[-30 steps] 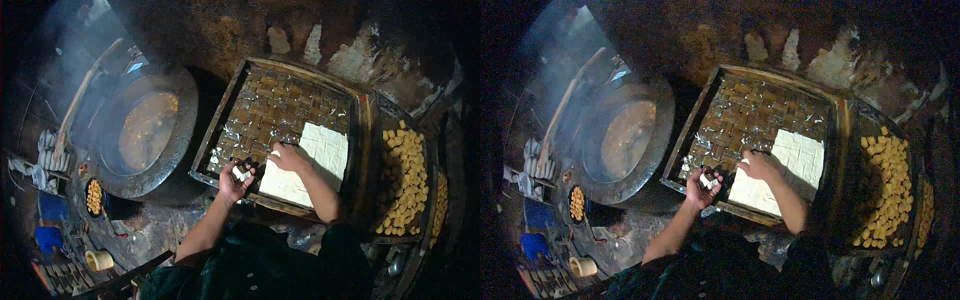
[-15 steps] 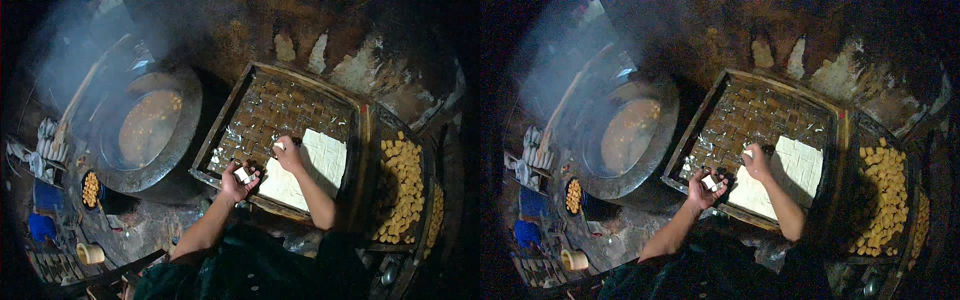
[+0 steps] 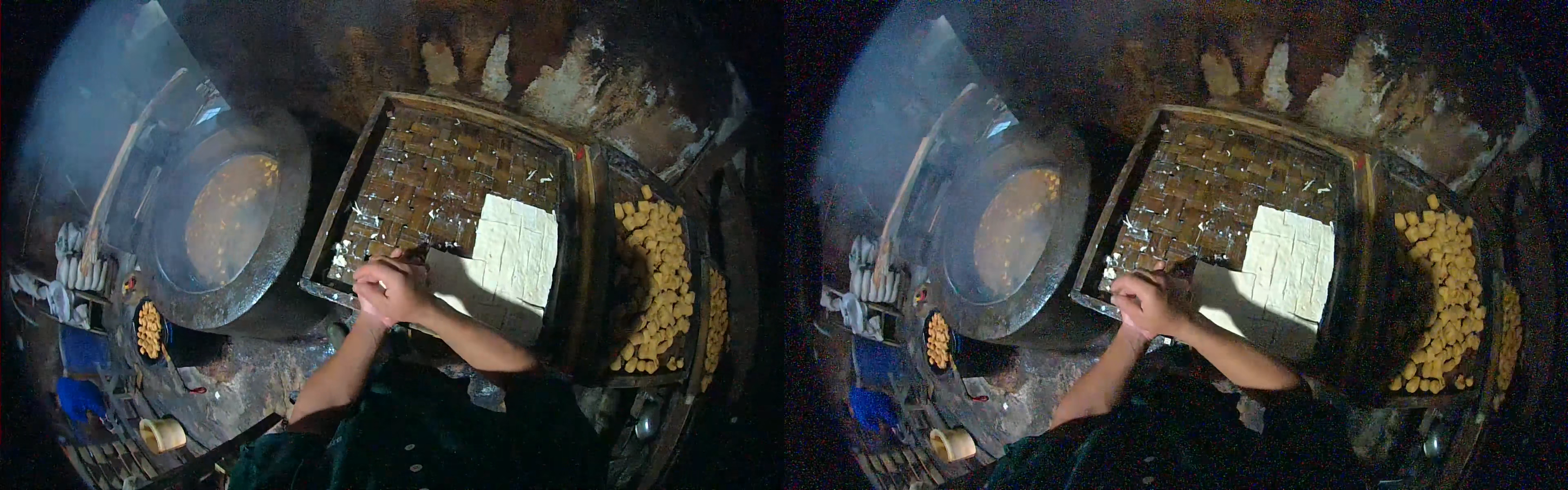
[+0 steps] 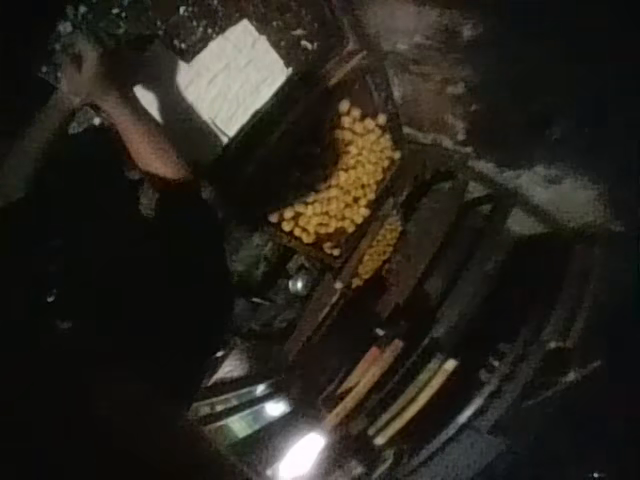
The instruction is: The person picks up blocks of white food from a wooden rack by hand and drops them into a large circular vat of boiling liquid.
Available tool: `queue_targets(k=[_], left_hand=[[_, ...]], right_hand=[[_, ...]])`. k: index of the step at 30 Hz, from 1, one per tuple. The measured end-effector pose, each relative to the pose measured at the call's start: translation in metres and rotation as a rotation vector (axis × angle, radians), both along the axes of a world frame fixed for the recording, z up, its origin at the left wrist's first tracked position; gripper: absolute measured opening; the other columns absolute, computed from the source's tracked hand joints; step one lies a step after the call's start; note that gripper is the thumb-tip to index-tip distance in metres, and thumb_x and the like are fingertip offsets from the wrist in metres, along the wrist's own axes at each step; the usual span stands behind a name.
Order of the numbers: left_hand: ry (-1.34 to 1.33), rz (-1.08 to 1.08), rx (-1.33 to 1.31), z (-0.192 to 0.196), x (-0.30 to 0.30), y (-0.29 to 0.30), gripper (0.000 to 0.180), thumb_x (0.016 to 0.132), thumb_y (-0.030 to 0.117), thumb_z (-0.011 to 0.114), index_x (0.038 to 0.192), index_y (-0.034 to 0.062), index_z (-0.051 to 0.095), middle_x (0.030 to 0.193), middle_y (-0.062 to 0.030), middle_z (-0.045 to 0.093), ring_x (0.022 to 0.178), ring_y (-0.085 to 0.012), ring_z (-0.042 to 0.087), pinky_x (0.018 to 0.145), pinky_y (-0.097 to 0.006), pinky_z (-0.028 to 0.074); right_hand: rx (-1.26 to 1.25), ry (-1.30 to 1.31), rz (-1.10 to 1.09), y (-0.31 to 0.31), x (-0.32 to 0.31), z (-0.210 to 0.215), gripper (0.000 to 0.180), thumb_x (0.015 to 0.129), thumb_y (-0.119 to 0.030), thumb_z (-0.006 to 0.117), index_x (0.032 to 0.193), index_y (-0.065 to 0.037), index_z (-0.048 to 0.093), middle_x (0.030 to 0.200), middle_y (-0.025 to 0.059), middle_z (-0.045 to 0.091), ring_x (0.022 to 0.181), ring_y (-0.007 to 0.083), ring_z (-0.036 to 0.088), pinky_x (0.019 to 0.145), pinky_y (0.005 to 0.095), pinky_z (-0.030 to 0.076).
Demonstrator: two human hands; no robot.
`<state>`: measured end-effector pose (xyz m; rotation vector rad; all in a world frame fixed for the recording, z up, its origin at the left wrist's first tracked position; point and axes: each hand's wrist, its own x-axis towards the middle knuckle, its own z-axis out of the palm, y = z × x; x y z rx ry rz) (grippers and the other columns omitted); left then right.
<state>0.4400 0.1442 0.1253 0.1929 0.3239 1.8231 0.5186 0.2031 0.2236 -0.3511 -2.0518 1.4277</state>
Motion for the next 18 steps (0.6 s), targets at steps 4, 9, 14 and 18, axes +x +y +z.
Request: queue_targets(k=[4, 9, 14, 18], left_hand=[[-0.139, 0.054, -0.261, 0.02, 0.003, 0.003, 0.045, 0.092, 0.035, 0.037, 0.113, 0.0006, 0.059, 0.112, -0.0163, 0.062, 0.106, -0.0297, 0.059, 0.094, -0.045, 0.047], [-0.407, -0.039, -0.27, 0.039, -0.014, -0.015, 0.044, 0.089, 0.048, 0.047, 0.112, 0.0129, 0.06, 0.115, -0.0177, 0.059, 0.104, -0.0368, 0.056, 0.078, -0.049, 0.049], [-0.427, -0.058, -0.21, 0.039, -0.016, -0.005, 0.045, 0.09, 0.05, 0.045, 0.11, 0.0135, 0.061, 0.11, -0.0187, 0.058, 0.1, -0.0334, 0.056, 0.072, -0.045, 0.05], [-0.449, -0.044, -0.272, 0.031, -0.014, -0.005, 0.046, 0.09, 0.052, 0.046, 0.108, 0.0132, 0.061, 0.108, -0.0182, 0.058, 0.099, -0.0321, 0.057, 0.07, -0.041, 0.05]], right_hand=[[0.208, 0.067, 0.013, 0.029, 0.007, -0.02, 0.022, 0.081, -0.011, 0.067, 0.101, -0.002, 0.064, 0.1, 0.0134, 0.066, 0.089, 0.0249, 0.066, 0.08, 0.0342, 0.05], [0.177, -0.526, -0.352, 0.08, 0.039, -0.035, 0.038, 0.089, -0.032, 0.06, 0.117, -0.008, 0.058, 0.11, 0.0177, 0.066, 0.099, 0.0344, 0.065, 0.086, 0.0409, 0.052], [0.369, -0.539, -0.227, 0.085, 0.079, -0.081, 0.036, 0.085, -0.029, 0.064, 0.116, -0.009, 0.058, 0.108, 0.0195, 0.065, 0.101, 0.0367, 0.063, 0.087, 0.0444, 0.05], [0.117, -0.668, -0.176, 0.081, 0.067, -0.069, 0.034, 0.082, -0.024, 0.066, 0.112, -0.009, 0.058, 0.113, 0.0206, 0.061, 0.109, 0.0373, 0.058, 0.092, 0.0462, 0.045]])
